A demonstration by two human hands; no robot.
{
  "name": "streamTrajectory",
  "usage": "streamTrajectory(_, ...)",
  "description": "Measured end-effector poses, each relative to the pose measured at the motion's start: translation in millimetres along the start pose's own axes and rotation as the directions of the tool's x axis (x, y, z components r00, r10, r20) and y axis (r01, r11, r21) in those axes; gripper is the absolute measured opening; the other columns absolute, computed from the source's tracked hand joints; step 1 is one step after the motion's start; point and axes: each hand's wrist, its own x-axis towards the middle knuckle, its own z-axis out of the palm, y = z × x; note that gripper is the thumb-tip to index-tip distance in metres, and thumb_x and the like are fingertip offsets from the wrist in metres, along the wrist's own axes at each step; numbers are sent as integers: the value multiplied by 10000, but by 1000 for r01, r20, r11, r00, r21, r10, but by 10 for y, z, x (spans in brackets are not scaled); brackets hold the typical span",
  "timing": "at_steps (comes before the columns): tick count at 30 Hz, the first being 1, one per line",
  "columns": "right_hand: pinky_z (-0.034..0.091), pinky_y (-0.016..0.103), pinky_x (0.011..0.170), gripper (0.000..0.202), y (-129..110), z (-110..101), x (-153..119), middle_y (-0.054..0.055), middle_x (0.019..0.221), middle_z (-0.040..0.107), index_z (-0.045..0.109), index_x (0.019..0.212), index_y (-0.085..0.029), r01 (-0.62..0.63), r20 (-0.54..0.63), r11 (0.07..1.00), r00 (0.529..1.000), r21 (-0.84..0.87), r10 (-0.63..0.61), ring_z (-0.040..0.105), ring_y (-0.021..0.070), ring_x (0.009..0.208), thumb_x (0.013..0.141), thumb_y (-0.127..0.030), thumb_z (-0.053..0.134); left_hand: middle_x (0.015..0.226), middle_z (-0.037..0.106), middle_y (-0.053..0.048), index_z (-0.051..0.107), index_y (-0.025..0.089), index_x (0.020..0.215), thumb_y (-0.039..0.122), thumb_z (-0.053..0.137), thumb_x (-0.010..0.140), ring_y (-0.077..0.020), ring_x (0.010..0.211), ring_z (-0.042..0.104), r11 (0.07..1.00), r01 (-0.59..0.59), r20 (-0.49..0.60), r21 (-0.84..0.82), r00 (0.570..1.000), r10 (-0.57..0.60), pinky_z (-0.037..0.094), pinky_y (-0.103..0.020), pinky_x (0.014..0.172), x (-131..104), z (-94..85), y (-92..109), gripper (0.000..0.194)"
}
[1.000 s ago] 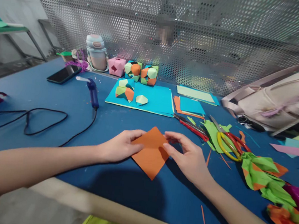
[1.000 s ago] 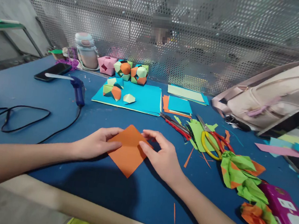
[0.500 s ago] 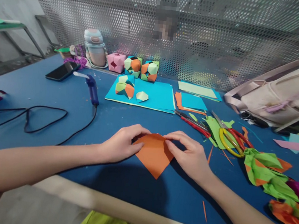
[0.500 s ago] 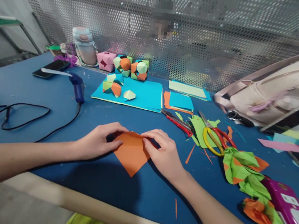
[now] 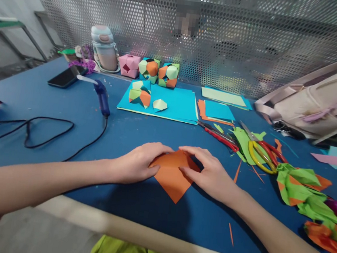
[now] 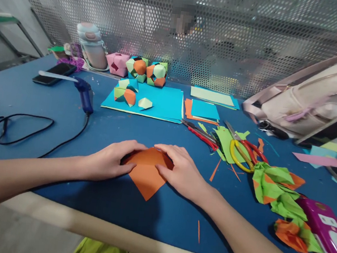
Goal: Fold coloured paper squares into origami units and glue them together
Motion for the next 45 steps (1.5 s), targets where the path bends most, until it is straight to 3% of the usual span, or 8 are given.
streamTrajectory(7, 416, 343, 740, 255, 34, -23, 2, 52, 863, 643, 535, 1059, -186, 280, 75, 958, 958, -53, -276, 564, 175, 807, 838, -80, 465, 920, 592, -76, 478, 140, 1128, 80, 429, 791, -174, 850, 530, 982, -113, -20, 149, 993, 117, 420, -292, 766, -14, -14, -60, 346)
streamTrajectory(11, 397, 335, 722, 199, 33, -79, 18, 69, 828, 629, 580, 938, -164, 398, 159, 908, 913, -131, -377, 550, 179, 794, 863, -88, 413, 832, 582, -48, 554, 154, 903, 102, 447, 798, -158, 775, 514, 964, -148, 95, 222, 987, 129, 388, -280, 732, -10, -120, -74, 159)
streamTrajectory(15, 399, 328, 695, 257, 24, -127, 25, 87, 819, 630, 615, 862, -155, 480, 210, 856, 872, -190, -443, 542, 181, 778, 892, -98, 365, 769, 572, -44, 585, 154, 797, 113, 434, 834, -148, 739, 506, 951, -184, 219, 249, 967, 130, 372, -263, 709, -3, -250, -66, 161)
streamTrajectory(21, 404, 340, 719, 295, -5, -135, 6, 90, 877, 643, 633, 854, -168, 509, 278, 818, 854, -269, -439, 543, 182, 805, 917, -131, 347, 773, 582, -55, 618, 150, 808, 113, 429, 849, -152, 771, 525, 969, -174, 286, 177, 951, 119, 393, -249, 723, 0, -325, -80, 197)
streamTrajectory(24, 410, 367, 761, 254, -57, -127, -15, 108, 1007, 635, 620, 978, -163, 479, 292, 828, 869, -293, -399, 549, 210, 908, 900, -140, 379, 760, 575, -56, 623, 150, 800, 110, 421, 850, -154, 771, 525, 964, -192, 295, 185, 946, 132, 399, -248, 724, -3, -316, -82, 212)
streamTrajectory(27, 417, 384, 775, 255, -115, -105, -36, 109, 1064, 640, 589, 1078, -160, 511, 251, 811, 856, -284, -452, 554, 218, 934, 895, -150, 410, 761, 572, -61, 627, 148, 799, 109, 420, 850, -159, 754, 518, 943, -232, 311, 238, 938, 153, 396, -261, 724, -6, -299, -79, 217)
streamTrajectory(33, 435, 364, 747, 266, -132, -84, -43, 84, 979, 684, 637, 924, -153, 636, 272, 739, 768, -222, -579, 582, 184, 860, 917, -97, 377, 785, 567, -62, 625, 136, 837, 116, 434, 848, -161, 783, 525, 966, -179, 332, 184, 937, 111, 397, -248, 731, 9, -342, -92, 193)
streamTrajectory(45, 452, 358, 702, 281, -137, -114, -28, 105, 935, 684, 661, 834, -135, 660, 313, 724, 744, -201, -591, 579, 210, 867, 905, -93, 392, 812, 590, -39, 657, 156, 829, 97, 519, 802, -124, 740, 551, 996, -82, 383, -32, 919, 88, 402, -210, 681, 62, -475, -176, 153)
